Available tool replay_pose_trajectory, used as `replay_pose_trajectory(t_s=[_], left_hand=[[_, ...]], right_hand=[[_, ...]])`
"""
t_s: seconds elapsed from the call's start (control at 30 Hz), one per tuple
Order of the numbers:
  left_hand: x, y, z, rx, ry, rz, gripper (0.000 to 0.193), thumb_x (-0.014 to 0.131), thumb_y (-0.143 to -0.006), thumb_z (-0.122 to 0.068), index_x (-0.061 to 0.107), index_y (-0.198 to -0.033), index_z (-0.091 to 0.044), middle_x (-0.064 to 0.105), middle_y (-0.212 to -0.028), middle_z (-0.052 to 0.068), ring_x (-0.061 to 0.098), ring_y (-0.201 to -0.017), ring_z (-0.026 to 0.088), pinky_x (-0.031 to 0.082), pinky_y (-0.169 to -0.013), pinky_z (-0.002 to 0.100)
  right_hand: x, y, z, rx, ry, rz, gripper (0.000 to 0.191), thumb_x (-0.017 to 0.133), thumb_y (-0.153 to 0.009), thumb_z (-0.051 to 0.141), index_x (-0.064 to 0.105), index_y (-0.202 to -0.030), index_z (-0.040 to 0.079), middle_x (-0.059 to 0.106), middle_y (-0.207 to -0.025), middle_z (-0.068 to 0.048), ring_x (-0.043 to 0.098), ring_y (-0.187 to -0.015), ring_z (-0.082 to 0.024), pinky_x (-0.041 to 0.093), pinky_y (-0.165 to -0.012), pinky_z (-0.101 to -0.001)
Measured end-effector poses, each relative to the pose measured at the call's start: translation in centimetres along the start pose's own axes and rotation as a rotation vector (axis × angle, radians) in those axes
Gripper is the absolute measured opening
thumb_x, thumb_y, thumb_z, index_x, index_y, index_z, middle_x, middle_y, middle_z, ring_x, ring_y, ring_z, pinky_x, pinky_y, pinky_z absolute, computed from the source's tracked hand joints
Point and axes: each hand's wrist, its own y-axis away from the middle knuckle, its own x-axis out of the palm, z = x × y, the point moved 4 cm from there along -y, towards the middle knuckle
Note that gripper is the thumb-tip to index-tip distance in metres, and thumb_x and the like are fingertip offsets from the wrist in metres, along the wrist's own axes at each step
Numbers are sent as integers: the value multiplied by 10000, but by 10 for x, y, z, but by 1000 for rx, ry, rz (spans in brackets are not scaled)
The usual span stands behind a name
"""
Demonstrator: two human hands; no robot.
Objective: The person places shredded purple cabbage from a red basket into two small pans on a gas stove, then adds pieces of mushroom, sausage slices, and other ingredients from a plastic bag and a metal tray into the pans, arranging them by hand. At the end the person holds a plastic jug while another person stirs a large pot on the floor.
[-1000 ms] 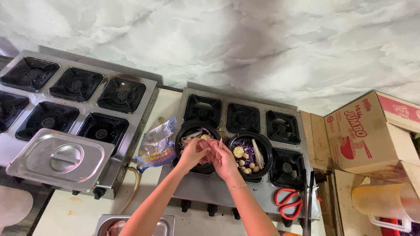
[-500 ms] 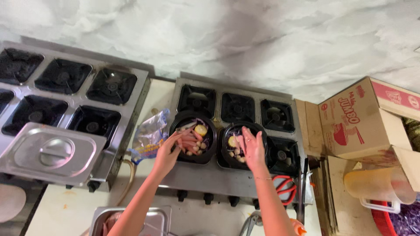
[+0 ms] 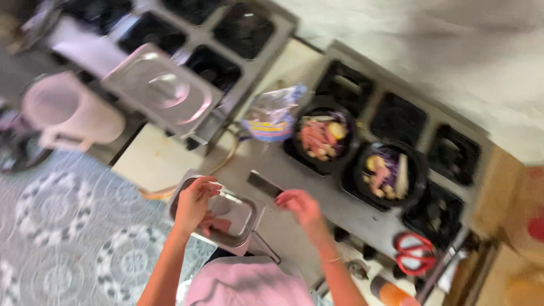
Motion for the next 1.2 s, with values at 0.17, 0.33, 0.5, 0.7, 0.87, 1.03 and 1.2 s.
replay_pose_trajectory(t_s=[0.17, 0.33, 0.5, 0.7, 0.87, 1.03, 1.2], left_hand=[[-46, 40, 25, 18, -365, -246, 292, 577, -853, 6, 685, -1113, -72, 743, -1048, 143, 725, -947, 319, 575, -847, 407], [-70, 52, 46, 168, -763, -319, 273, 682, -774, -63, 682, -1046, -77, 646, -1215, 219, 572, -1118, 451, 480, -945, 520], [-88, 47, 67, 136, -736, -135, 437, 670, -739, -13, 616, -1171, -46, 568, -1306, 254, 544, -1161, 459, 452, -1027, 522], [-111, 45, 69, 212, -611, -18, 497, 661, -713, 14, 586, -1202, -38, 535, -1329, 244, 512, -1204, 455, 439, -1049, 501], [-141, 41, 69, 239, -459, 10, 508, 645, -734, 34, 568, -1233, -23, 547, -1331, 228, 514, -1236, 434, 445, -1053, 474], [-147, 42, 89, 5, -363, -16, 480, 679, -880, -95, 489, -1311, -2, 632, -1129, 262, 608, -1048, 445, 498, -892, 503], [-133, 35, 103, -219, -166, 92, 422, 621, -944, -140, 426, -1293, -4, 716, -795, 238, 738, -717, 384, 552, -662, 492]], right_hand=[[123, -8, -59, 210, 241, 409, 309, 584, -954, 149, 697, -1199, -2, 769, -1106, -129, 712, -1026, -185, 555, -915, -307], [181, -29, -104, 116, 631, 435, 358, 615, -911, 213, 710, -1188, 7, 727, -1094, -242, 687, -1026, -379, 533, -916, -422], [226, -60, -127, 167, 809, 269, 345, 658, -925, 267, 683, -1103, -28, 688, -1121, -272, 640, -1078, -451, 515, -945, -494], [294, -89, -124, 111, 780, 212, 417, 633, -849, 180, 603, -1209, -27, 659, -1117, -286, 619, -1027, -492, 507, -889, -539], [314, -99, -118, 61, 940, 147, 325, 637, -849, 163, 642, -1133, 4, 660, -1120, -268, 639, -1032, -475, 539, -893, -525], [297, -90, -134, 365, 1170, 189, 275, 663, -825, 218, 718, -1000, 14, 704, -1010, -247, 686, -944, -452, 567, -821, -531], [295, -95, -131, 342, 1209, 208, 283, 693, -844, 271, 741, -864, -8, 708, -905, -263, 700, -872, -454, 567, -794, -543]])
